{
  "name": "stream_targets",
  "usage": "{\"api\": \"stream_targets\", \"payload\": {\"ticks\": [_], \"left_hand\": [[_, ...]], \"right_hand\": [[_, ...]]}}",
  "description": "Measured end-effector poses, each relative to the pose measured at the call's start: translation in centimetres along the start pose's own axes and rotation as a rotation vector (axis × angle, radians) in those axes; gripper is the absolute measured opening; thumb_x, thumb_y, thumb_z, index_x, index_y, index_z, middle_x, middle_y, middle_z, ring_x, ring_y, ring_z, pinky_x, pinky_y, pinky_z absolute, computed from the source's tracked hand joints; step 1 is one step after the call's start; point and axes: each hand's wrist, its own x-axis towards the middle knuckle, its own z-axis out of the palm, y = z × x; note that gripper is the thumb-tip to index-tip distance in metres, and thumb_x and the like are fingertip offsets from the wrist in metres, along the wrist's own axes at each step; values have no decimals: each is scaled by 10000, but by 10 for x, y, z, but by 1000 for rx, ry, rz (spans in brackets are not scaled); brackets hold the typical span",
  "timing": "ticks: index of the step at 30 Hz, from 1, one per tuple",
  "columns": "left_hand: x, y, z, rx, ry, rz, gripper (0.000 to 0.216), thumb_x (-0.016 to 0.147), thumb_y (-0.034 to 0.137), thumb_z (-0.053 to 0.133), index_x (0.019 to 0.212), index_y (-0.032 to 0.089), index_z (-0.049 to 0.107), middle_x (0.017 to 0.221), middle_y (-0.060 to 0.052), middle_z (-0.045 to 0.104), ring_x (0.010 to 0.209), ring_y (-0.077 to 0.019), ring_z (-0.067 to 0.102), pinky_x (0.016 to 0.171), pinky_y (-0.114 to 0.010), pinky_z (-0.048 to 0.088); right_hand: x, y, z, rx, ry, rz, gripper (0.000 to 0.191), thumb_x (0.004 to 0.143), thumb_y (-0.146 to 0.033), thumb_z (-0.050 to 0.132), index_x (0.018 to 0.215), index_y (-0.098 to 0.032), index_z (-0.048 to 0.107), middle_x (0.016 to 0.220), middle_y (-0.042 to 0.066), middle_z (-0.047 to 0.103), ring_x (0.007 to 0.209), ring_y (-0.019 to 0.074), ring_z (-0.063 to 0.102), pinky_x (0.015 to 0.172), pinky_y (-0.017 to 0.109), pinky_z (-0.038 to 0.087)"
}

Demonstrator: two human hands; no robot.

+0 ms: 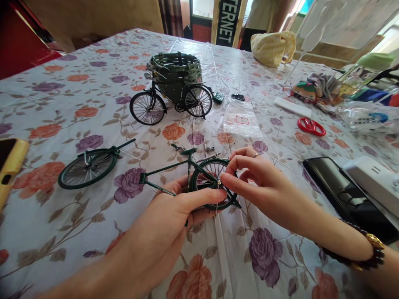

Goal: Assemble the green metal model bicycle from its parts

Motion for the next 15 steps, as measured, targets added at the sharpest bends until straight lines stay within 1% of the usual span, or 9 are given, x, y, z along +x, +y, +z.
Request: {"api": "stream_targets", "payload": {"ticks": [3, 10, 15], "left_hand": [[1, 0, 0, -8, 5, 3, 418, 628, 110, 651, 1025, 223, 581, 867, -19, 686, 831, -179, 621, 739, -282, 469], [0, 0, 0, -37, -31, 31, 388, 638, 102, 641, 1010, 190, 573, 899, -36, 680, 851, -173, 616, 764, -287, 468], [0, -1, 0, -22, -4, 31, 404, 630, 114, 652, 1016, 198, 570, 863, -34, 686, 809, -166, 623, 725, -276, 474]], "right_hand": [[1, 0, -1, 5, -14, 4, 154, 795, -346, 514, 706, -222, 528, 910, 7, 441, 808, 130, 458, 599, 204, 391], [2, -2, 1, 9, -29, 33, 222, 805, -387, 497, 674, -208, 492, 803, -12, 441, 736, 109, 430, 585, 205, 352], [1, -1, 0, 48, -46, 57, 229, 799, -417, 500, 701, -211, 491, 763, -25, 424, 676, 94, 410, 530, 209, 313]]}}
